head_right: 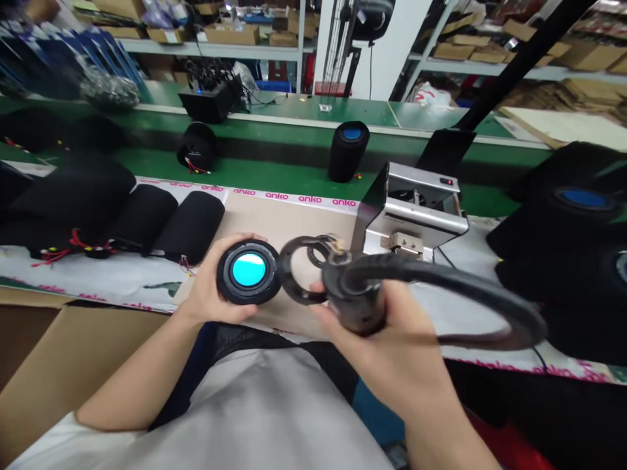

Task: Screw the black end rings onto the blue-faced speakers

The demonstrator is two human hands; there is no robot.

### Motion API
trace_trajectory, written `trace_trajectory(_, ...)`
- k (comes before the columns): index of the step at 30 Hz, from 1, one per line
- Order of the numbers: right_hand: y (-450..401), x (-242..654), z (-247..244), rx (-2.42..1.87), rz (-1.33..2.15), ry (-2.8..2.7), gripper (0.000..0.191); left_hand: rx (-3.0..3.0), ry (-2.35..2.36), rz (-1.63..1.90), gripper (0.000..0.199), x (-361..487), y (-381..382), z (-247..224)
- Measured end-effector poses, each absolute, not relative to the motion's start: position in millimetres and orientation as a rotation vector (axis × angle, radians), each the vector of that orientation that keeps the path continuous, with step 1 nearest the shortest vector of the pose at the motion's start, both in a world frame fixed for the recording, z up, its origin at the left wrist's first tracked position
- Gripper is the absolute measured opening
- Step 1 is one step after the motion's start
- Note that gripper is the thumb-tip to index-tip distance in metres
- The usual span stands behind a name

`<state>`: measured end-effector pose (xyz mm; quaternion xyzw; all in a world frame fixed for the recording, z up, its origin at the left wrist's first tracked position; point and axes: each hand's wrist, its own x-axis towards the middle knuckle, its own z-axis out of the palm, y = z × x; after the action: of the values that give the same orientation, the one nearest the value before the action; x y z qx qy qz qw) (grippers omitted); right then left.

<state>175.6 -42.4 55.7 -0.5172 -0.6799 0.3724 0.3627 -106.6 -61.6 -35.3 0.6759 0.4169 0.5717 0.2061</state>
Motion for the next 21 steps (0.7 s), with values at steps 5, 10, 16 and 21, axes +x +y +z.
trace_trajectory(5,-40.5,132.8,79.1,-1.043,0.913,-2.068,0.025,1.752,1.130,1.481,0.104,-99.8,-54.4,-27.6)
trace_trajectory(10,-35.4,122.0,81.1,-1.019,0.930,-2.272,0.035,1.697,1.026,1.487,0.099,-94.5,-55.2,-22.7)
trace_trajectory(16,-6.6,132.6,79.9,-0.969,1.154,-2.045,0.069,1.709,0.967,1.503,0.103,-99.2,-51.7,-29.3)
trace_trajectory(21,14.1,127.8,73.2,-0.900,1.287,-2.105,0.071,1.741,0.890,1.481,0.101,-103.6,-46.2,-26.1)
